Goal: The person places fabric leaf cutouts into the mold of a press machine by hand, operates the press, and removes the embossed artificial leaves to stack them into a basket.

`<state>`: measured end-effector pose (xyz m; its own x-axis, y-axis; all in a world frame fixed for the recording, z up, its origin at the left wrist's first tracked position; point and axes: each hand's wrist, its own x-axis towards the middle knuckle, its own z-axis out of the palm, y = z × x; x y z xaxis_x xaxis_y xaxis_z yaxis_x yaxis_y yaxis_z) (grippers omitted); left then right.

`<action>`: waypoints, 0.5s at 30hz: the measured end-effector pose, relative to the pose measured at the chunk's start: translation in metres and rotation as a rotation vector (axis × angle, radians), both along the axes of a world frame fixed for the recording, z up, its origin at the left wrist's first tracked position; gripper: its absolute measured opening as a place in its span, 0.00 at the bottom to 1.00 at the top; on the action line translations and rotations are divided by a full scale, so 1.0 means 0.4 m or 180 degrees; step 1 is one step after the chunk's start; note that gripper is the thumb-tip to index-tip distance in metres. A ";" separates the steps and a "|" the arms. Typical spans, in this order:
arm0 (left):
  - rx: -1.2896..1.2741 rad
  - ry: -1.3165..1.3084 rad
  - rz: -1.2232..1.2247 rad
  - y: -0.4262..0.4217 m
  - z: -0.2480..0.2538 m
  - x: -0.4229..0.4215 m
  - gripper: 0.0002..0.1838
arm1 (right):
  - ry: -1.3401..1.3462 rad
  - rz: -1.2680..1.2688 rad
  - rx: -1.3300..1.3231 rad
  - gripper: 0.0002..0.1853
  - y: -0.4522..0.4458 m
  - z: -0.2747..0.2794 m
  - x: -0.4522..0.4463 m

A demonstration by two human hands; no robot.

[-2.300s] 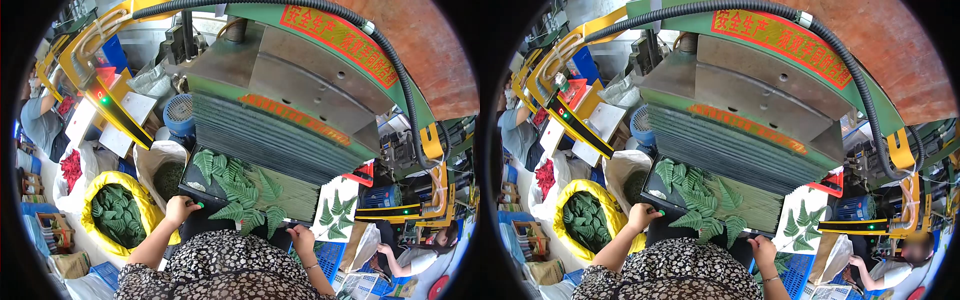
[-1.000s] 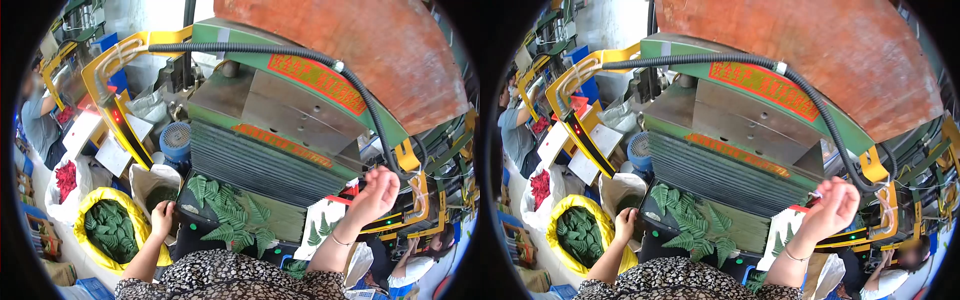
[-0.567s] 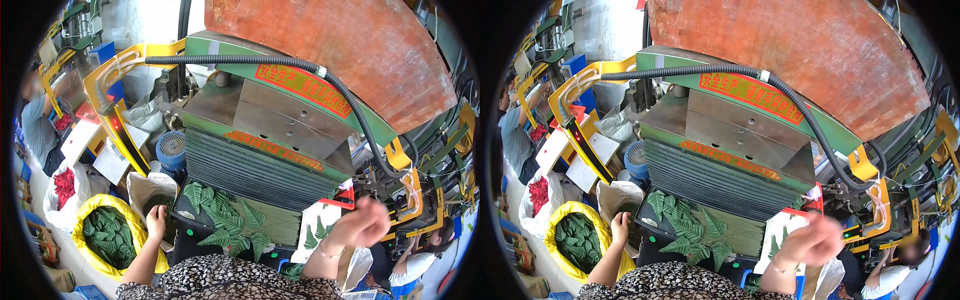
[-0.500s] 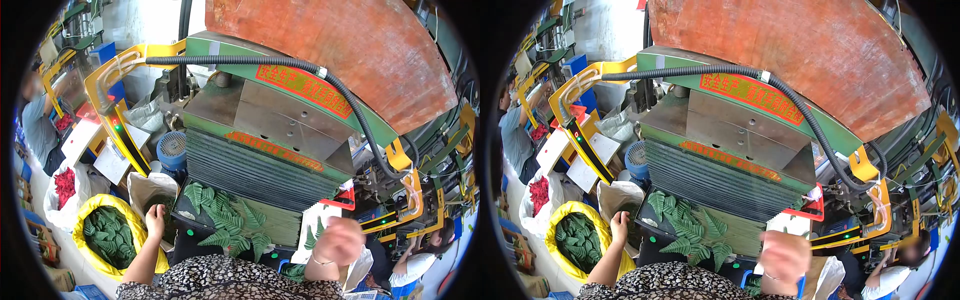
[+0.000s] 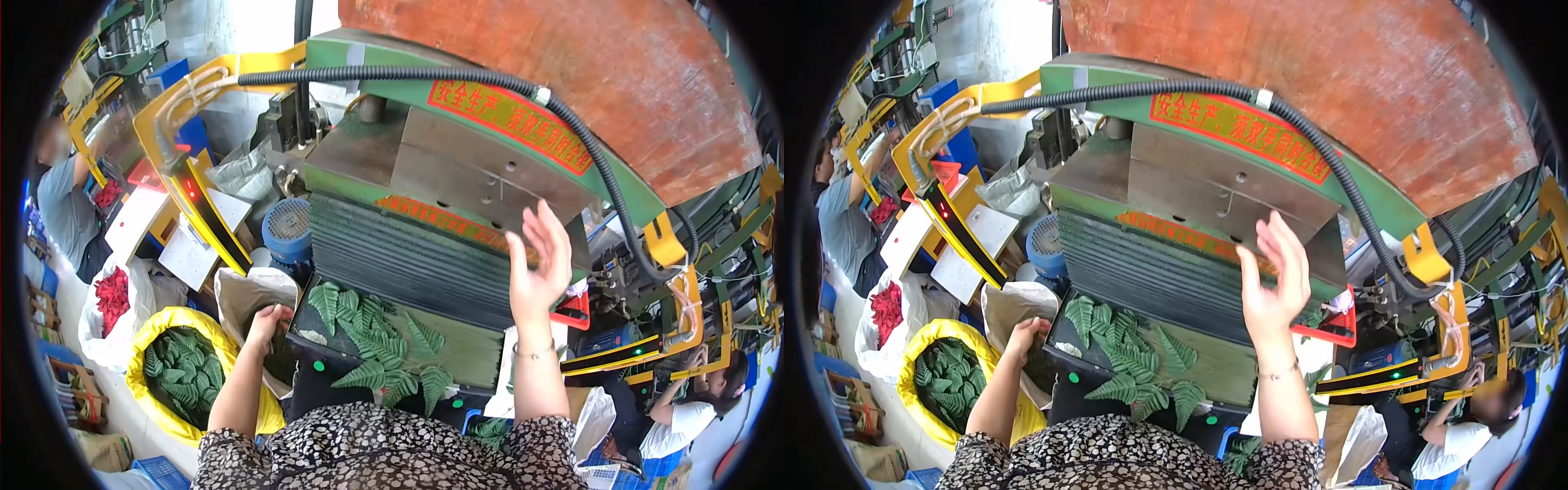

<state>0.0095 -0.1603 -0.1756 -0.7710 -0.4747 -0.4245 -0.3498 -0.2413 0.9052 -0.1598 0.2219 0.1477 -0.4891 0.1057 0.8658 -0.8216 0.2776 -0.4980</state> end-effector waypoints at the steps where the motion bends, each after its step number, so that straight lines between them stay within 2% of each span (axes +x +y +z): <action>1: 0.0051 0.0033 -0.0084 -0.003 0.005 0.009 0.16 | -0.0079 -0.0057 0.0485 0.13 0.039 -0.041 0.022; 2: 0.0066 -0.0056 -0.0091 0.004 0.026 0.010 0.16 | -0.0174 -0.0104 0.0974 0.14 0.072 -0.089 0.047; 3: -0.0370 0.0027 0.0131 0.018 0.042 0.012 0.16 | -0.0285 -0.0099 0.0993 0.14 0.098 -0.149 0.076; 4: -0.0809 0.0101 0.0332 0.039 0.063 0.022 0.16 | -0.0991 0.0123 0.1046 0.14 0.123 -0.215 0.109; 5: -0.0795 0.0009 0.0306 0.057 0.089 0.033 0.16 | -0.1670 0.0343 0.1079 0.14 0.143 -0.270 0.139; 6: -0.0992 0.0143 0.0261 0.076 0.124 0.038 0.15 | -0.1742 0.0338 0.1095 0.14 0.159 -0.311 0.172; 8: -0.1386 0.0446 0.0176 0.129 0.189 0.052 0.15 | -0.3188 0.0577 0.1254 0.12 0.175 -0.373 0.222; 9: -0.1382 0.0401 0.0154 0.166 0.216 0.060 0.15 | -0.3238 0.0575 0.1248 0.12 0.173 -0.395 0.232; 12: -0.1884 0.0823 -0.0727 0.285 0.269 0.057 0.11 | -0.1577 0.0730 0.2998 0.09 0.156 -0.449 0.252; 15: -0.2363 0.1256 -0.1471 0.397 0.305 0.044 0.09 | -0.1700 0.0770 0.3272 0.08 0.153 -0.502 0.245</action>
<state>0.0271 -0.0014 -0.0537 -0.9725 -0.1311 0.1925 0.0962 0.5267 0.8446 -0.0617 0.2830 -0.0529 -0.7264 -0.6659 0.1702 -0.6632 0.6141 -0.4278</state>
